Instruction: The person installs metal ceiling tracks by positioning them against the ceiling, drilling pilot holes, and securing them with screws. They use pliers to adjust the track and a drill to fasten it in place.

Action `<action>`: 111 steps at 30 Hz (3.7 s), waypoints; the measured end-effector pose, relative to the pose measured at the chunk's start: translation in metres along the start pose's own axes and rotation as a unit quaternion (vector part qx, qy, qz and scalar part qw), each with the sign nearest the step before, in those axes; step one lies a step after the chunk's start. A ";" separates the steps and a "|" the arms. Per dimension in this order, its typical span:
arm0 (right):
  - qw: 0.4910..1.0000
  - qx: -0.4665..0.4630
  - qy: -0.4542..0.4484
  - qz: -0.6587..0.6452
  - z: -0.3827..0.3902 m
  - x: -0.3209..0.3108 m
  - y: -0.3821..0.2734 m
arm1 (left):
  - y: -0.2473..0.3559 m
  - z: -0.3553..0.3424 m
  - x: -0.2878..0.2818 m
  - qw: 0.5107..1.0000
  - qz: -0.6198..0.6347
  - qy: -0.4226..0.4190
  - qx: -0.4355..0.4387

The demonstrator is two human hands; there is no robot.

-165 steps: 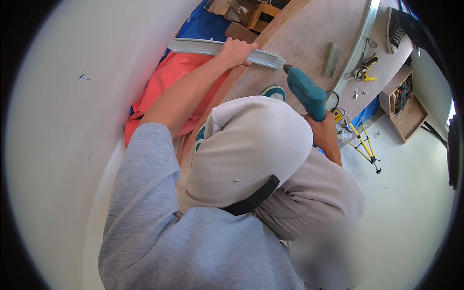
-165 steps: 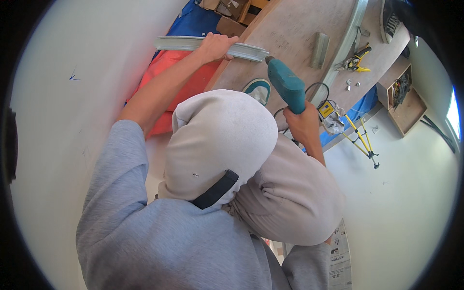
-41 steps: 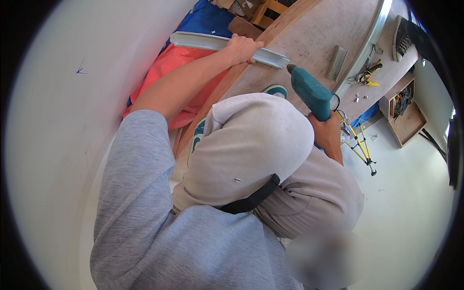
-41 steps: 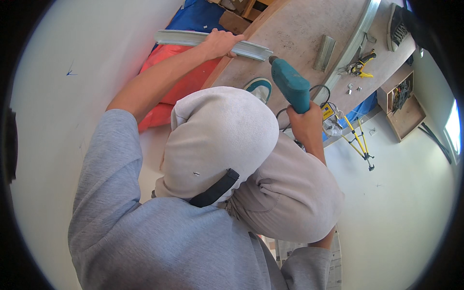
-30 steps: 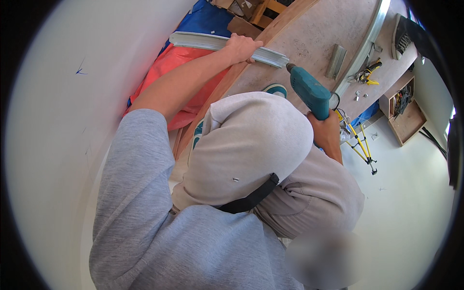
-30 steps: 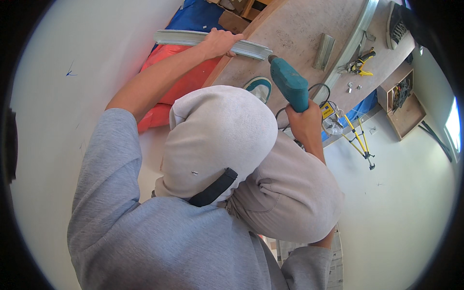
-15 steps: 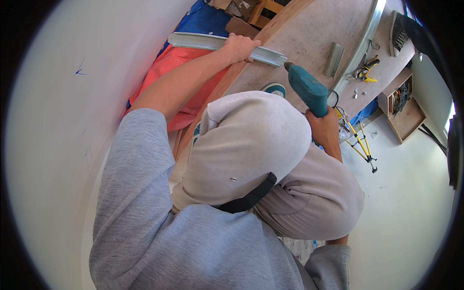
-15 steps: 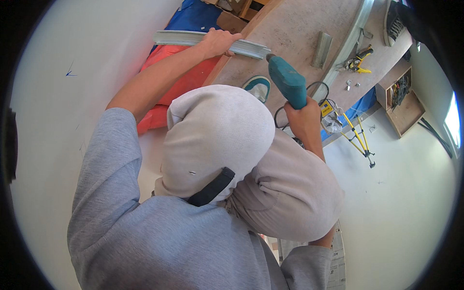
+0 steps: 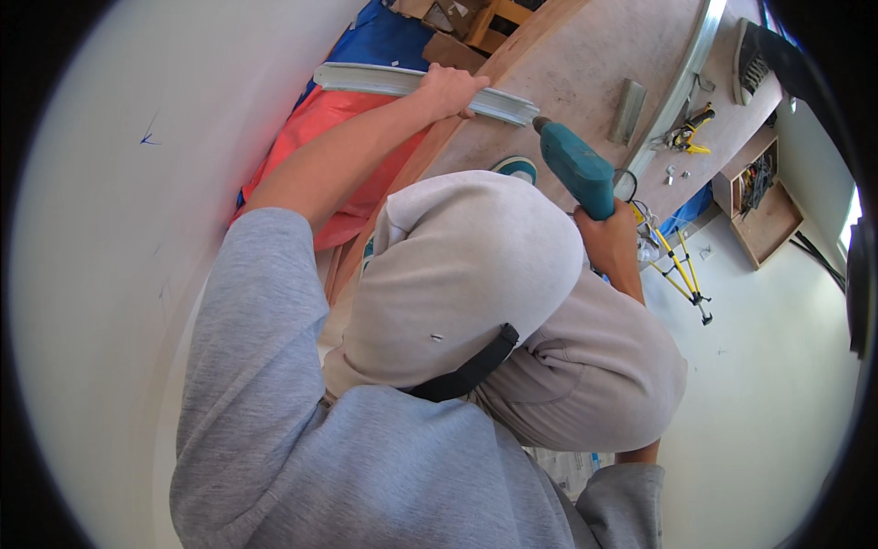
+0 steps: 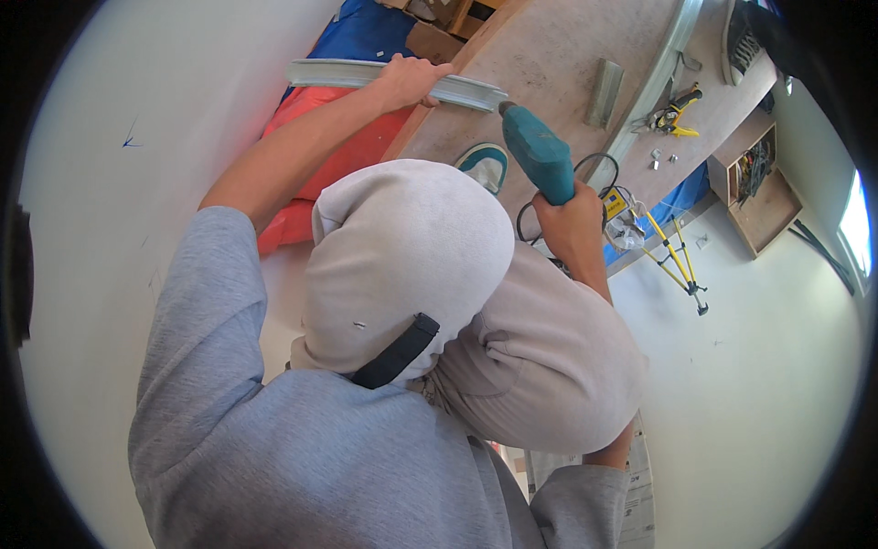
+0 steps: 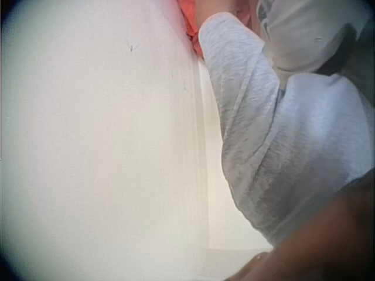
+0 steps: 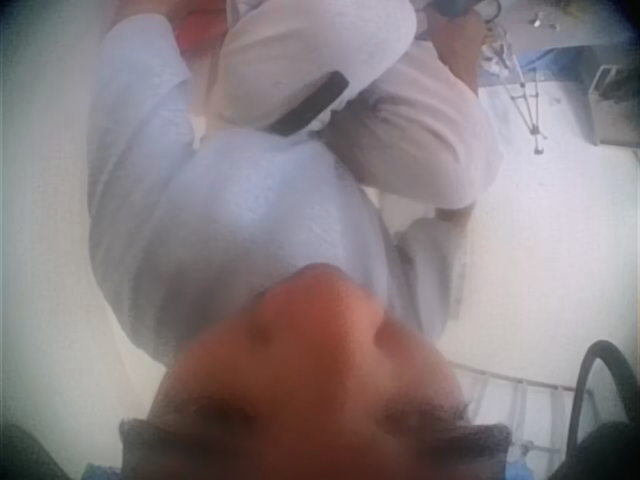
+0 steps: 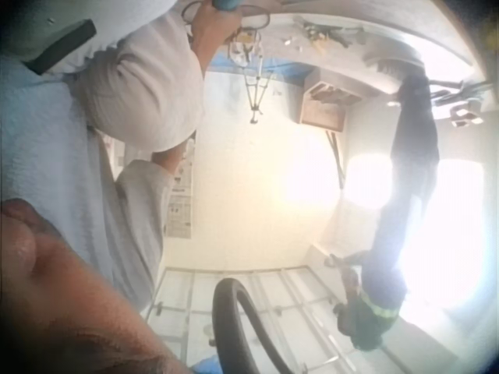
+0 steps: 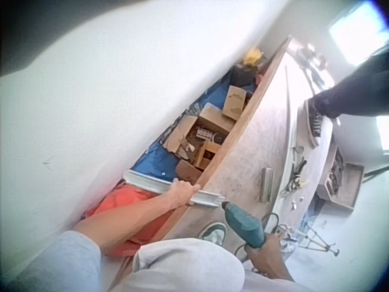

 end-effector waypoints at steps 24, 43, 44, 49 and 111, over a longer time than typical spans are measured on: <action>0.968 0.105 0.054 -0.220 0.095 -0.040 0.071 | 0.020 0.044 -0.051 0.993 0.086 0.076 0.020; 0.988 -0.047 0.097 -0.112 0.157 -0.145 0.022 | 0.046 0.273 -0.244 0.887 0.320 0.304 -0.138; 0.983 -0.032 0.082 -0.160 0.177 -0.158 0.015 | 0.057 0.289 -0.250 0.874 0.333 0.309 -0.173; 0.973 -0.051 0.100 -0.202 0.290 -0.231 -0.034 | 0.138 0.377 -0.306 0.877 0.301 0.331 -0.175; 0.856 -0.491 0.035 -0.155 0.536 -0.599 -0.322 | 0.830 1.132 -1.237 0.497 0.091 0.632 0.588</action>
Point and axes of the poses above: each hand's wrist, its own z-axis away from the middle knuckle, its own x-axis out of the palm, y = z × x, the point moved 7 cm from there along -z, towards the middle knuckle, and after that the axes turned 8 degrees about z, right-handed, at the moved point
